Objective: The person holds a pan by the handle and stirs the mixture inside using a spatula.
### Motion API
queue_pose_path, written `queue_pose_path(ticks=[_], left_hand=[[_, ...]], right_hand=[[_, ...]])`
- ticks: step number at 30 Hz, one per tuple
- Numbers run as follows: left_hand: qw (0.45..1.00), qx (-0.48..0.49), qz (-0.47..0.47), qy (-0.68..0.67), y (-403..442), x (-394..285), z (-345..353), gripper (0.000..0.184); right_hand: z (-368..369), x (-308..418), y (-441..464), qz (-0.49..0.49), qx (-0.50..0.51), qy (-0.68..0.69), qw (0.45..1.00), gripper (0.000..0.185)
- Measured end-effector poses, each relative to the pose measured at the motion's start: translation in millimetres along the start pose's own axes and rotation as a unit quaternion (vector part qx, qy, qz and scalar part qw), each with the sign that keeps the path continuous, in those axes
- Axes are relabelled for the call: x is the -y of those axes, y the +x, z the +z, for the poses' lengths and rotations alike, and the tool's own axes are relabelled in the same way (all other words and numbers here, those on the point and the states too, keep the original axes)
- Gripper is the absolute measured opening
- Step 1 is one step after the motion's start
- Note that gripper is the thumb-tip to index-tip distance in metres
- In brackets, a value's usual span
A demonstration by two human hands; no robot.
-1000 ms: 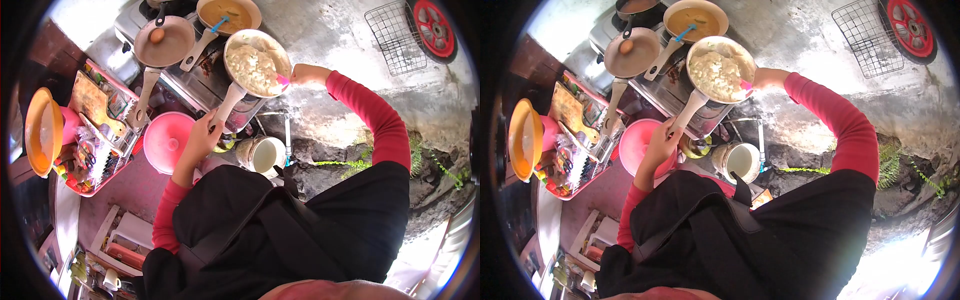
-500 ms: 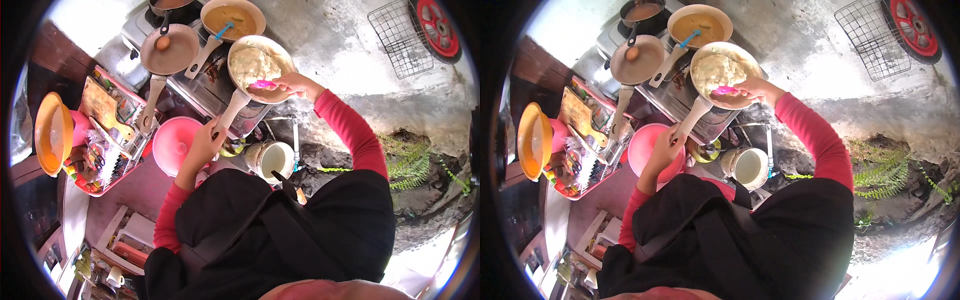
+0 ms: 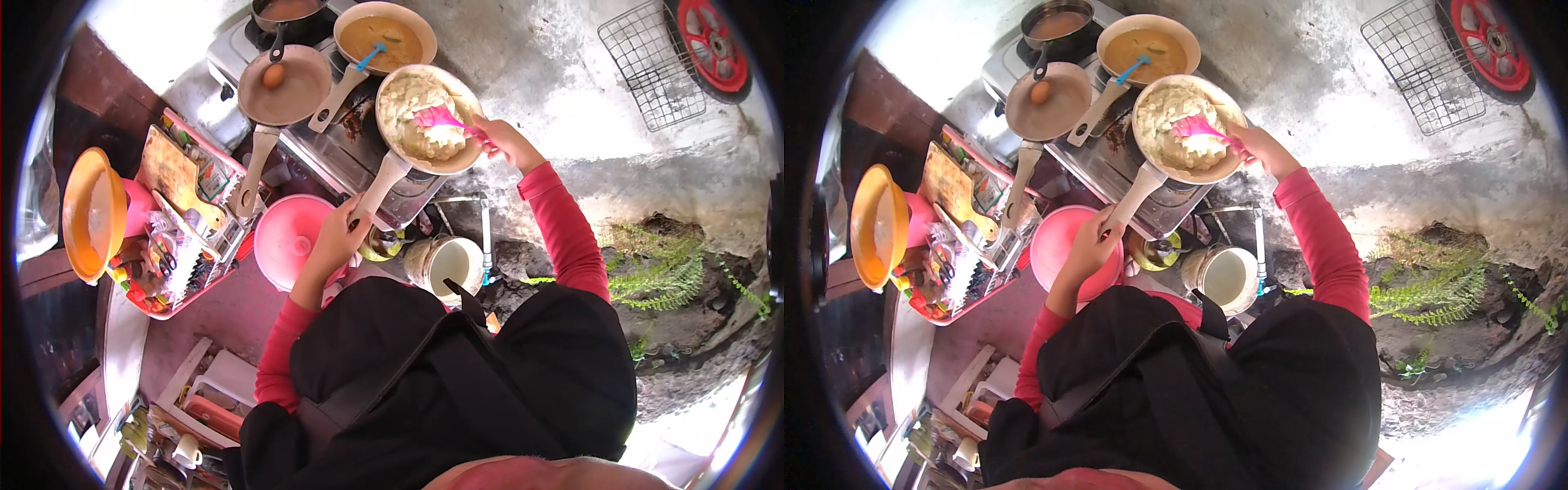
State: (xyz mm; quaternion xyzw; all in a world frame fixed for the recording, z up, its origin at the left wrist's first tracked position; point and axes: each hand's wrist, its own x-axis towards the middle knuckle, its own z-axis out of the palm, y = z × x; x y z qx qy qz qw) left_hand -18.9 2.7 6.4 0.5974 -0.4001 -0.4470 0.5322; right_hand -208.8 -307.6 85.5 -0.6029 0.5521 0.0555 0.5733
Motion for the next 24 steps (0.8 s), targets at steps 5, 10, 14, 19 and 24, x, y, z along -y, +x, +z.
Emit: queue_pose_path(ticks=[5, 10, 14, 19, 24], left_hand=[[0.999, -0.017, 0.019, 0.032, -1, 6, 2, 0.039], [0.999, -0.007, 0.003, 0.038, 0, 3, 0, 0.04], [0.999, 0.032, -0.015, 0.004, 0, 1, -4, 0.04], [0.999, 0.027, 0.024, 0.018, 1, 10, -2, 0.036], [0.998, -0.011, 0.055, 0.017, 1, 15, -1, 0.031]], right_hand=[[26, -5, 15, -0.349, -0.28, -0.621, 0.644, 0.01], [42, 15, 9, -0.358, -0.317, -0.657, 0.583, 0.011], [17, 10, 17, -0.195, -0.217, -0.575, 0.764, 0.021], [24, 17, -16, -0.183, -0.272, -0.379, 0.865, 0.032], [37, 20, -38, -0.119, -0.333, -0.451, 0.819, 0.038]])
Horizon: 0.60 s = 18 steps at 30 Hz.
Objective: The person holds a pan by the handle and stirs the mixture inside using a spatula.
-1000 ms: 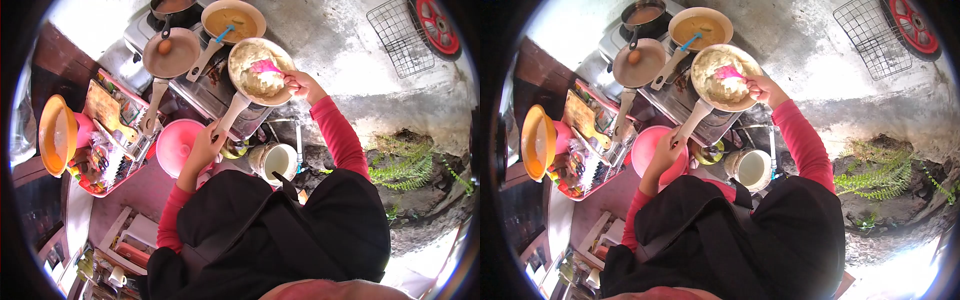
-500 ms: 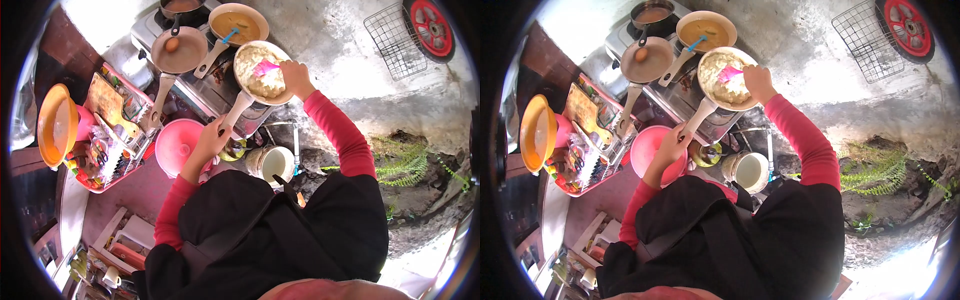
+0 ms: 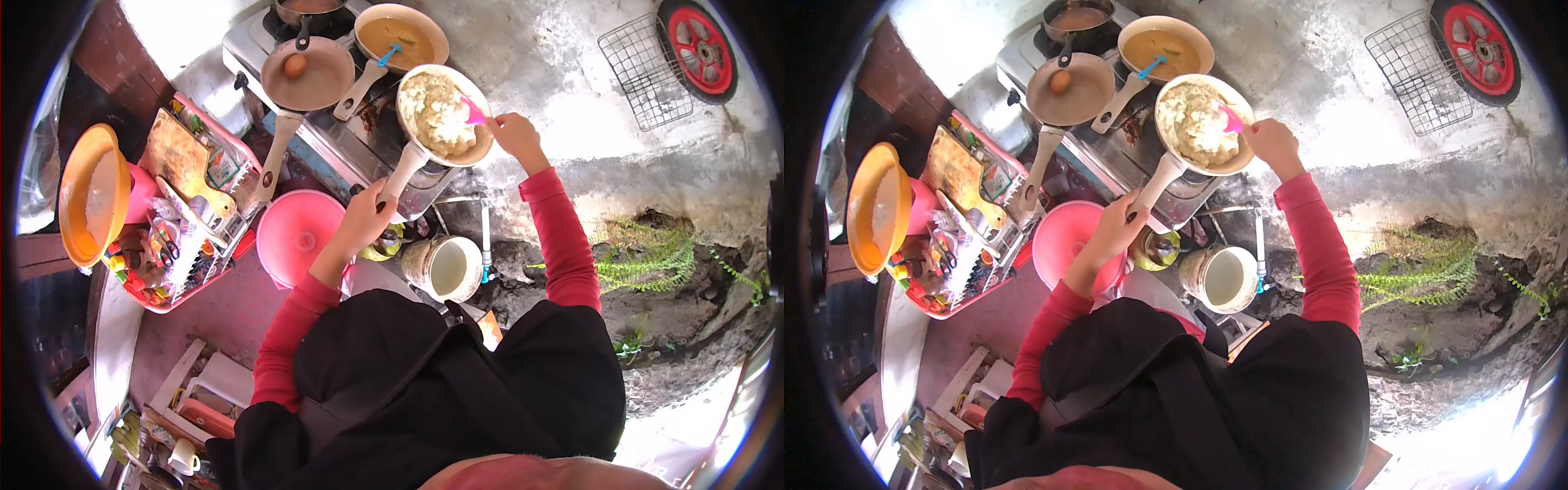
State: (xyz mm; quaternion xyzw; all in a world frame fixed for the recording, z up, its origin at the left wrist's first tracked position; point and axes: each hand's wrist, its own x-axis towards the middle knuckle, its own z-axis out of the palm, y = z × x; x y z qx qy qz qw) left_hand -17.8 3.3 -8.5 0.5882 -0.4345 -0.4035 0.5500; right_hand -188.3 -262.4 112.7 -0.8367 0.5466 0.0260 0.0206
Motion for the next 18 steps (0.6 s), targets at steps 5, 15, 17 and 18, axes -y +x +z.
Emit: queue_pose_path(ticks=[5, 15, 17, 18], left_hand=[[1.0, -0.013, -0.004, -0.007, 0, 0, 2, 0.035], [0.998, 0.026, -0.051, -0.022, 2, 0, 0, 0.041], [0.996, 0.041, -0.082, -0.012, 3, 0, 0, 0.042], [0.996, 0.039, -0.083, -0.013, 3, 1, 1, 0.042]], right_hand=[[55, -6, 20, -0.049, 0.009, -0.09, 0.995, 0.038], [-32, 39, 48, -0.125, -0.036, -0.237, 0.963, 0.019], [-21, 31, 75, -0.078, 0.069, -0.081, 0.991, 0.024], [-5, 28, 87, -0.114, 0.143, -0.074, 0.98, 0.03]])
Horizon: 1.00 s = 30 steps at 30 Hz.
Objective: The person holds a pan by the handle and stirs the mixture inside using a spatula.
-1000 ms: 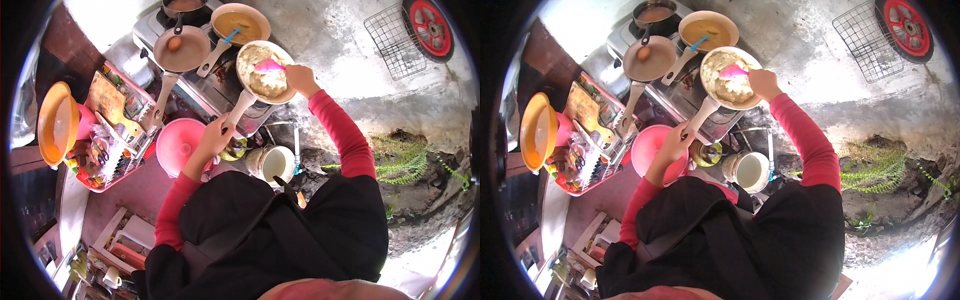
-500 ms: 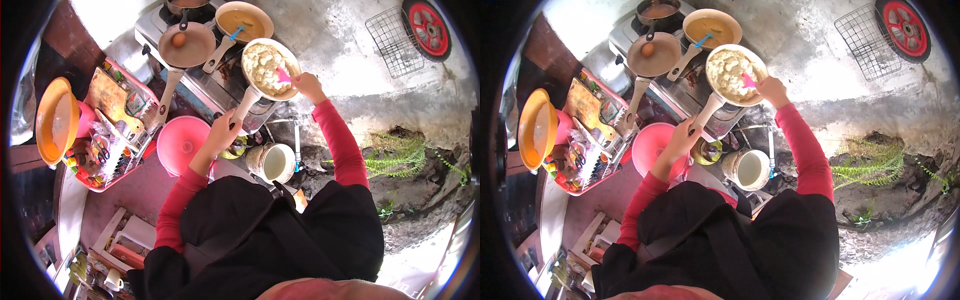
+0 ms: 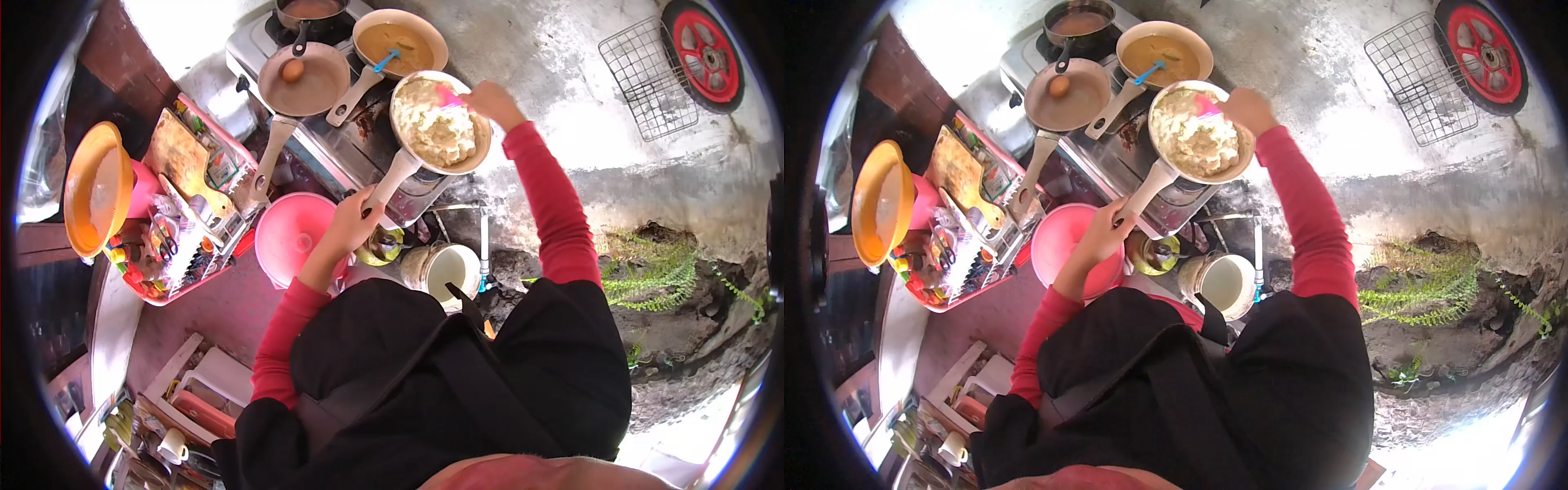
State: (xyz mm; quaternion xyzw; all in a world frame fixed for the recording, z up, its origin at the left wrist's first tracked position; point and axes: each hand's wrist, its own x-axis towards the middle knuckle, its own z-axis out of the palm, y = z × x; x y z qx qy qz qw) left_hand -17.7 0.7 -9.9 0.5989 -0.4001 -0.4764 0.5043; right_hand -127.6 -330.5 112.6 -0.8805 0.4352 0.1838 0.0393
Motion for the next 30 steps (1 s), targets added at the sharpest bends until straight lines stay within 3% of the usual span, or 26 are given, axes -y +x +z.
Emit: queue_pose_path(ticks=[1, 3, 6, 9, 13, 16, 19, 22, 25, 30], left_hand=[[1.0, -0.003, 0.008, 0.006, 0, 2, 0, 0.041], [1.0, -0.008, 0.013, 0.011, 0, 1, 1, 0.041], [1.0, -0.008, 0.009, 0.013, -4, -2, 1, 0.041], [1.0, -0.007, 0.006, 0.021, -3, -2, 0, 0.039], [0.999, -0.021, 0.019, 0.023, -2, -4, 0, 0.038], [0.999, -0.013, 0.027, 0.014, -1, 3, 1, 0.038], [0.998, -0.041, 0.048, 0.006, -2, 2, 5, 0.037], [0.996, -0.062, 0.06, -0.001, -2, -3, 5, 0.036], [0.996, -0.058, 0.065, -0.004, -1, -1, 5, 0.036], [0.994, -0.077, 0.075, -0.027, -3, -5, 6, 0.036]], right_hand=[[20, 3, 5, -0.001, 0.001, 0.0, 1.0, 0.03], [51, 17, 2, -0.01, -0.098, -0.057, 0.993, 0.029], [52, 13, -12, -0.064, -0.096, -0.122, 0.986, 0.028], [5, 22, -26, -0.082, -0.084, -0.207, 0.971, 0.028], [-22, 35, -32, -0.069, -0.148, -0.103, 0.981, 0.031], [5, 53, -21, -0.101, -0.138, -0.072, 0.983, 0.034], [49, 46, -17, -0.12, -0.142, -0.139, 0.973, 0.019], [44, 12, -15, -0.131, -0.167, -0.163, 0.964, 0.03], [-2, 10, -44, -0.075, -0.189, -0.201, 0.958, 0.014], [8, -13, -24, -0.022, -0.211, -0.193, 0.958, 0.015]])
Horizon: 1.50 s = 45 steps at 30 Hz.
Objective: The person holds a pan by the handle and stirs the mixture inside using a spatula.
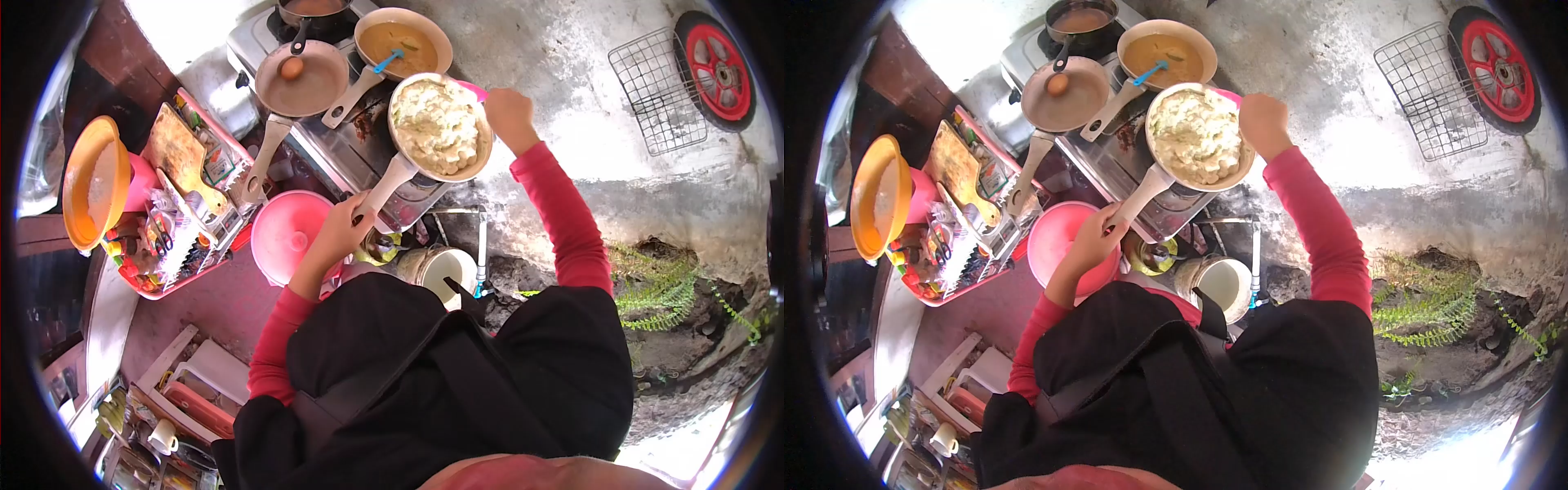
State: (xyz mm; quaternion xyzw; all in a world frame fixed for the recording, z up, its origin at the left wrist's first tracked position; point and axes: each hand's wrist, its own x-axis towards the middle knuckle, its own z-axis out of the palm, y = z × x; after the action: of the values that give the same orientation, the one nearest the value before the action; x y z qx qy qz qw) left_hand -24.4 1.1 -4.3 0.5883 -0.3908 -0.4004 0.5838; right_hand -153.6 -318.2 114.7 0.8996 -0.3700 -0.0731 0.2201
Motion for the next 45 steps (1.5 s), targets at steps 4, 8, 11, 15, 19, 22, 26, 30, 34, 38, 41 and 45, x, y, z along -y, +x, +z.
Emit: queue_pose_path(ticks=[4, 8, 11, 15, 19, 22, 26, 30, 34, 38, 41, 45], left_hand=[[0.999, 0.023, -0.019, 0.038, 3, 3, -4, 0.039], [0.998, 0.027, -0.04, 0.039, 2, -2, -4, 0.042], [0.999, 0.01, -0.042, 0.033, 0, 1, -1, 0.043], [0.998, 0.033, -0.04, 0.041, 0, -4, -3, 0.043], [0.998, 0.025, -0.035, 0.039, 0, -7, -3, 0.041], [0.997, 0.036, -0.045, 0.044, 0, -13, -5, 0.04], [0.995, 0.051, -0.064, 0.056, 1, -10, -6, 0.042], [0.998, 0.033, -0.039, 0.036, 0, -7, -3, 0.04], [0.999, 0.023, -0.032, 0.027, 0, -9, -3, 0.039], [0.999, 0.026, -0.038, 0.023, -1, -14, -3, 0.039], [0.998, 0.028, -0.052, 0.024, -1, -9, -3, 0.039], [0.999, 0.018, -0.02, 0.026, -1, -2, -3, 0.04]], right_hand=[[43, 10, 31, -0.016, 0.001, 0.132, 0.991, 0.019], [47, 12, 35, -0.152, -0.036, 0.202, 0.967, 0.022], [24, 19, 9, -0.241, 0.002, 0.139, 0.961, 0.02], [5, 10, -24, -0.317, 0.0, 0.094, 0.944, 0.014], [-2, -20, -27, -0.219, -0.04, 0.143, 0.964, 0.018], [17, -33, -16, -0.014, 0.006, 0.112, 0.994, 0.029], [91, -32, 3, 0.003, 0.048, 0.155, 0.987, 0.029], [66, -4, -7, -0.074, 0.069, 0.241, 0.965, 0.027], [7, 13, -45, -0.158, 0.026, 0.156, 0.975, 0.015], [-8, 25, -96, -0.181, 0.022, 0.105, 0.978, 0.011], [2, 24, -110, -0.177, 0.038, 0.095, 0.979, 0.016], [50, 16, -76, -0.143, 0.022, 0.097, 0.985, 0.011]])
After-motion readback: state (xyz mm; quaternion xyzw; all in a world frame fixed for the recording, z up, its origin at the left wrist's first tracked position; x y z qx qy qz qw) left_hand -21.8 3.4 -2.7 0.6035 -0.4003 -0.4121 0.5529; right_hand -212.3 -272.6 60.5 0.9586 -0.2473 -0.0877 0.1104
